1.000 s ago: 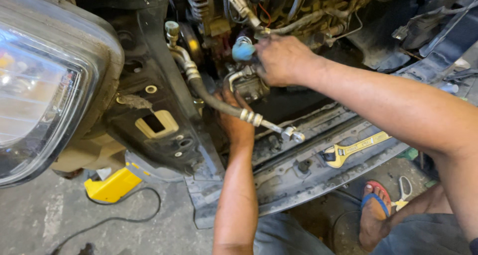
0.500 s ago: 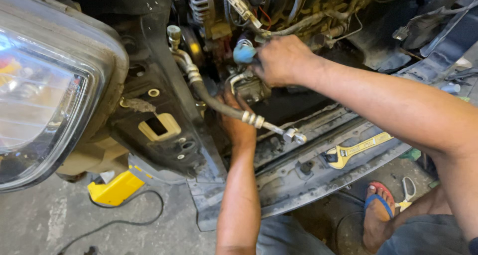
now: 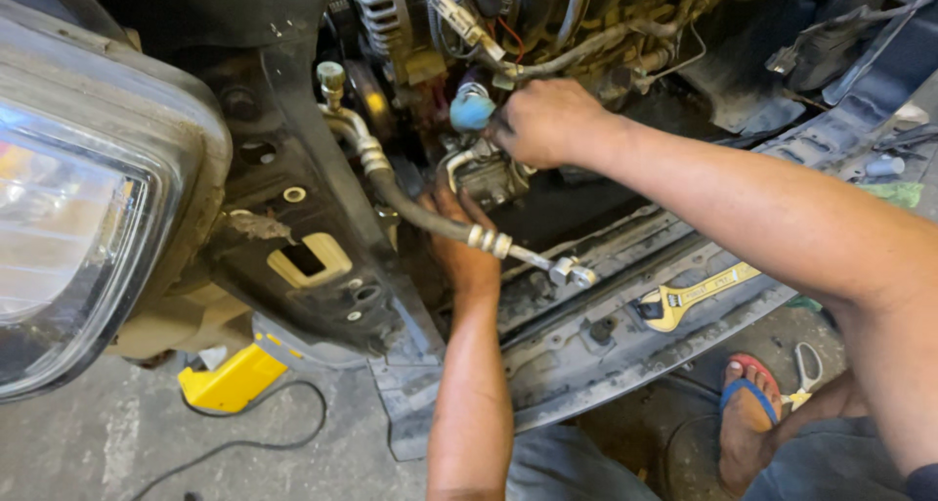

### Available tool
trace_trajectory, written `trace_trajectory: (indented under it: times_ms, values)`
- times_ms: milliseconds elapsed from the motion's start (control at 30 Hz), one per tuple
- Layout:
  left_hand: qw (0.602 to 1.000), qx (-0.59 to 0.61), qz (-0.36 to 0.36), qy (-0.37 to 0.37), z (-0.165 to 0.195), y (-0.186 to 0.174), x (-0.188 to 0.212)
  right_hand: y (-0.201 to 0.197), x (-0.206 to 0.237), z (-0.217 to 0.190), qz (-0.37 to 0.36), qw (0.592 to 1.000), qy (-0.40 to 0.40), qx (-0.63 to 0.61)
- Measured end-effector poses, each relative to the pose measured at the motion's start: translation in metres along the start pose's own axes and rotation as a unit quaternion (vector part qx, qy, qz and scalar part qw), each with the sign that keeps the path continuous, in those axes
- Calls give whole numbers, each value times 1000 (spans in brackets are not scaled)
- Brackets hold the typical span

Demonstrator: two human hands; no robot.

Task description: The person works at the front of a vehicle with the hood area open, using wrenches to loosen and remove a component from the engine bay. They reposition a hose, fit a wrench onto fasteners, turn the wrench repeatedly, and reach into the engine bay to work the part free.

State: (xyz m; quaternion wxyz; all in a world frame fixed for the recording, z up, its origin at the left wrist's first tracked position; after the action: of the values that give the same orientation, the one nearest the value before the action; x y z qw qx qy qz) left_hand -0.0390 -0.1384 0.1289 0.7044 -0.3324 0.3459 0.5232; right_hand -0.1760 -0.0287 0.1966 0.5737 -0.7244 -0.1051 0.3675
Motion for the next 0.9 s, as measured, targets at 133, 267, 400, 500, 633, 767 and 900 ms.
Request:
trace_trajectory:
  times_ms: [133, 267, 400, 500, 633, 767, 900]
  values:
    - [998, -40, -36, -28, -4, 4, 2, -21, 1, -25, 113, 985, -128, 12]
    - [995, -79, -54, -36, -6, 6, 3, -5, 3, -7, -14, 999, -14, 30]
    - [997, -56, -43, -33, -4, 4, 2, -17, 0, -22, 48, 995, -82, 39]
    - [997, -76, -33, -7, -1, 1, 1, -6, -3, -14, -6, 998, -39, 42]
    - [997, -75, -32, -6, 0, 0, 1, -1, -1, -17, -17, 991, -75, 108]
    - [997, -72, -34, -11, -1, -1, 1, -4, 4, -4, -13, 999, 32, 19]
    - [997, -69, -34, -13, -2, 0, 0, -4, 7, -13, -32, 997, -15, 64]
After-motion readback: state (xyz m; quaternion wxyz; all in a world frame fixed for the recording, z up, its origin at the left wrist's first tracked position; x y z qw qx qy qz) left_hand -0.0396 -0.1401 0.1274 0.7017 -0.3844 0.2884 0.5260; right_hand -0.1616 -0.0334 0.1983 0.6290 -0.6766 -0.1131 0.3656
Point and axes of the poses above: each hand's wrist, its own x-axis away from the middle knuckle, its own y-axis out of the palm, z = x × y, the point moved 9 cm from there along -x, towards the middle knuckle, and after that the axes turned 14 degrees about z, right-handed, at the moved point
